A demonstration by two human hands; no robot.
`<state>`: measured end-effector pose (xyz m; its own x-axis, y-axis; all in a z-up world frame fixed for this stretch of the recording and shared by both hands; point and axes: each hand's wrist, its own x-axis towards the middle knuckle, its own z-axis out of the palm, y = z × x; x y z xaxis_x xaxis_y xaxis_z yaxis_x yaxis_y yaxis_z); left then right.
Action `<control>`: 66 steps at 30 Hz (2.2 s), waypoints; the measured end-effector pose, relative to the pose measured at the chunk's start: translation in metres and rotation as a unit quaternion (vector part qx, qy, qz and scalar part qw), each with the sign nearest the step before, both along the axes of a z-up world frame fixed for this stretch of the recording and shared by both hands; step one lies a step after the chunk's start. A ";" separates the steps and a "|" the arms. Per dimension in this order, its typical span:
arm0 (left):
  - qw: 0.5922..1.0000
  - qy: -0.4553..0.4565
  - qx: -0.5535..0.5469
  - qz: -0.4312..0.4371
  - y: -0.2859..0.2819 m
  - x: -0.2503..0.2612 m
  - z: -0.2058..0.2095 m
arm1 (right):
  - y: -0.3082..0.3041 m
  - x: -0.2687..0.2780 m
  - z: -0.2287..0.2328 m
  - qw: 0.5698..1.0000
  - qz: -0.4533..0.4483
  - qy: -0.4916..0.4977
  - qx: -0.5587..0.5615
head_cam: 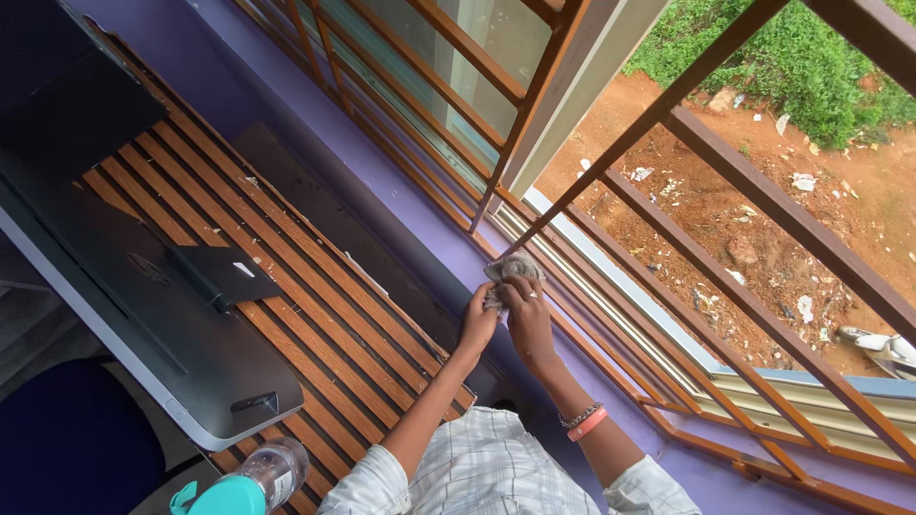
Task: The person wipes the metal bars of a window grill using a cloth.
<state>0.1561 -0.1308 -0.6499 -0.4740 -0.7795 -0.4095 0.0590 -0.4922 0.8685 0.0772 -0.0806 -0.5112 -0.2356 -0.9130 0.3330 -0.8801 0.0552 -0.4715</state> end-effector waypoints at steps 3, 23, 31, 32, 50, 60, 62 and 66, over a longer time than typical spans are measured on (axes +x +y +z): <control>0.979 0.092 -0.163 0.082 -0.012 0.002 0.010 | -0.012 -0.001 0.010 0.995 0.041 0.064 -0.061; 0.959 0.135 -0.197 0.150 -0.095 0.010 0.095 | -0.090 0.039 0.062 0.971 0.086 0.132 -0.178; 0.898 -0.066 -0.410 0.146 -0.127 -0.009 0.116 | -0.118 0.023 0.032 0.976 0.011 0.149 -0.157; 0.894 -0.082 -0.420 0.129 -0.128 -0.001 0.115 | -0.116 0.024 0.023 0.981 -0.006 0.129 -0.146; 0.905 -0.054 -0.423 0.005 -0.123 0.026 0.147 | -0.117 0.042 0.000 0.947 -0.059 -0.254 -0.187; 0.914 -0.139 -0.380 -0.002 -0.114 0.019 0.076 | -0.117 0.020 -0.057 0.951 -0.109 -0.286 -0.048; 0.918 -0.184 -0.352 0.001 -0.101 0.019 0.068 | -0.102 0.021 -0.068 0.960 -0.103 -0.262 0.004; 0.921 -0.096 -0.372 0.060 -0.091 0.028 0.065 | -0.079 0.045 -0.062 0.952 -0.103 -0.273 -0.090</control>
<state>0.1836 -0.2222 -0.5847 -0.3401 -0.9204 0.1928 -0.1156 0.2444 0.9628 0.1221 -0.1600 -0.5735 -0.5862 -0.7684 0.2568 -0.4808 0.0748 -0.8737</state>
